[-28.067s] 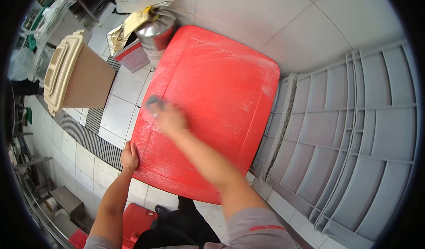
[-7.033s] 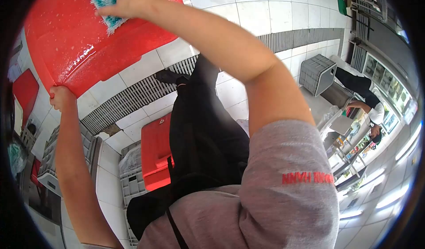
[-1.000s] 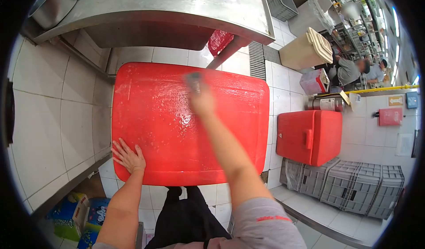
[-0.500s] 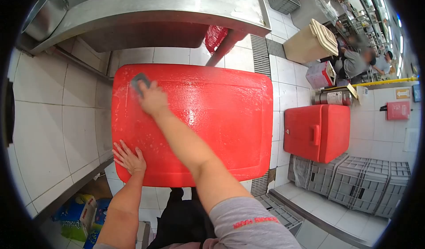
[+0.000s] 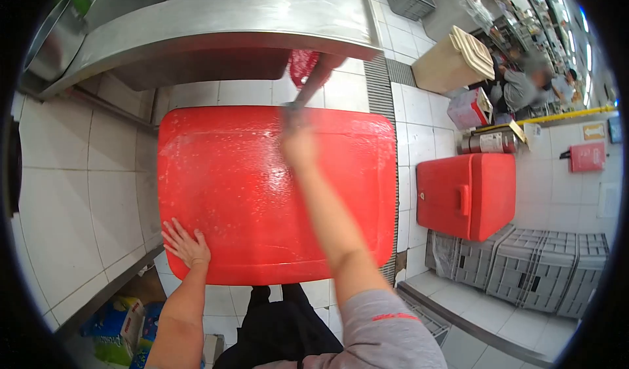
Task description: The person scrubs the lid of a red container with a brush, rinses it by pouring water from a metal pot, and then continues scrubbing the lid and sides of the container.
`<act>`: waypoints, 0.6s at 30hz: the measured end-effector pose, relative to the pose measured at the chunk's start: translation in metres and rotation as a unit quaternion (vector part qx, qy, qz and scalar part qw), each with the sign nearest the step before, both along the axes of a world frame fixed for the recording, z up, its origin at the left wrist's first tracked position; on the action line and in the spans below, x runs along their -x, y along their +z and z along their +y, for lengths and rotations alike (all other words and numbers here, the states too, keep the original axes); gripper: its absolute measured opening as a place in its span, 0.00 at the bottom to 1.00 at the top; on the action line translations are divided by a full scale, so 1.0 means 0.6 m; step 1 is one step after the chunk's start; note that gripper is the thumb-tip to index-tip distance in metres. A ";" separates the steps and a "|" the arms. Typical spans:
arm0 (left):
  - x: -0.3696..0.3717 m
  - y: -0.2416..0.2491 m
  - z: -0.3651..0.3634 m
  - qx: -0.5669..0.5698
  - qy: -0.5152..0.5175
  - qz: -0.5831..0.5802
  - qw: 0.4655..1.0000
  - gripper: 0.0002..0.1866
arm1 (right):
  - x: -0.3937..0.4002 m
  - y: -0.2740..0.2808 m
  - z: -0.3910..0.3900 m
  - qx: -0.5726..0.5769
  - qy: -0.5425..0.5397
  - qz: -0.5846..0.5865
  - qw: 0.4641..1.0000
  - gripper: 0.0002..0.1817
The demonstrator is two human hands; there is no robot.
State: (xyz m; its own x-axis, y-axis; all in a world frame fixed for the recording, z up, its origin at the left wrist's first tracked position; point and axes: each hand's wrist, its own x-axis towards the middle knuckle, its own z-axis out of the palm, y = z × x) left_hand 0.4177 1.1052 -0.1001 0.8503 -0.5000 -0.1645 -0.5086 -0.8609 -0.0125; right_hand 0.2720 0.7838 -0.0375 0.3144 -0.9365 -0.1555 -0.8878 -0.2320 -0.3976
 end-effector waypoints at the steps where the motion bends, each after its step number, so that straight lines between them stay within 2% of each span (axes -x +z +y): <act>1: 0.001 0.002 0.000 0.000 0.007 0.001 1.000 0.39 | -0.049 -0.041 0.038 0.002 0.037 0.007 0.999 0.28; 2: 0.003 0.001 0.000 0.001 0.014 0.003 1.000 0.39 | -0.088 -0.029 0.083 0.025 0.089 -0.068 0.993 0.29; 3: 0.003 -0.005 0.001 0.002 0.016 -0.010 1.000 0.39 | -0.088 -0.021 0.087 0.028 0.082 -0.068 0.994 0.29; 5: 0.005 -0.008 0.002 0.003 0.009 -0.016 1.000 0.39 | -0.088 -0.015 0.088 -0.117 0.143 0.019 0.983 0.29; 6: 0.002 -0.008 0.003 0.002 0.010 -0.022 1.000 0.39 | -0.036 -0.032 0.051 -0.043 0.131 -0.004 0.991 0.31; 7: 0.002 -0.007 0.001 0.000 0.013 -0.024 1.000 0.39 | 0.022 0.016 0.017 -0.075 0.024 0.060 0.995 0.34; 8: 0.004 -0.004 0.000 -0.003 0.016 -0.018 1.000 0.39 | 0.134 -0.144 -0.057 0.183 0.132 0.046 0.973 0.37; 9: 0.004 -0.003 -0.001 -0.005 0.018 -0.013 1.000 0.40 | 0.195 -0.041 -0.072 -0.002 -0.007 -0.076 0.997 0.39; 10: 0.002 -0.005 -0.002 -0.003 0.019 -0.012 1.000 0.40 | 0.217 0.043 -0.092 -0.137 -0.267 -0.129 0.945 0.40; 12: 0.005 -0.008 0.001 0.002 0.010 -0.027 1.000 0.39 | 0.313 -0.034 -0.140 0.032 -0.289 0.090 0.953 0.36; 13: 0.004 -0.008 0.001 0.007 0.012 -0.026 1.000 0.39 | 0.300 -0.057 -0.153 -0.036 -0.289 0.062 0.955 0.37; 14: 0.005 -0.011 0.001 0.012 0.011 -0.037 0.999 0.39 | 0.222 -0.016 -0.124 -0.140 -0.153 0.102 0.973 0.40; 15: 0.005 -0.011 0.002 0.011 0.007 -0.049 0.999 0.38 | 0.177 -0.102 -0.107 -0.043 0.008 0.148 0.988 0.22; 16: 0.004 -0.011 0.002 0.009 0.004 -0.053 0.999 0.38 | 0.074 -0.047 -0.035 0.039 -0.018 -0.015 0.999 0.23; 17: 0.003 -0.010 0.002 0.007 0.008 -0.046 0.999 0.38 | 0.001 -0.071 0.012 0.028 -0.001 -0.013 1.000 0.25; 18: 0.005 -0.010 0.002 0.005 0.013 -0.038 0.999 0.38 | -0.055 -0.095 0.060 0.090 0.092 -0.103 0.986 0.26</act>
State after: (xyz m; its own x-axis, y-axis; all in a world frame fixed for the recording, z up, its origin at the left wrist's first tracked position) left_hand 0.4147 1.1061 -0.1062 0.8726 -0.4794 -0.0938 -0.4846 -0.8737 -0.0428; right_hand 0.3051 0.8196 -0.0945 0.4886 -0.8676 0.0924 -0.7295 -0.4644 -0.5022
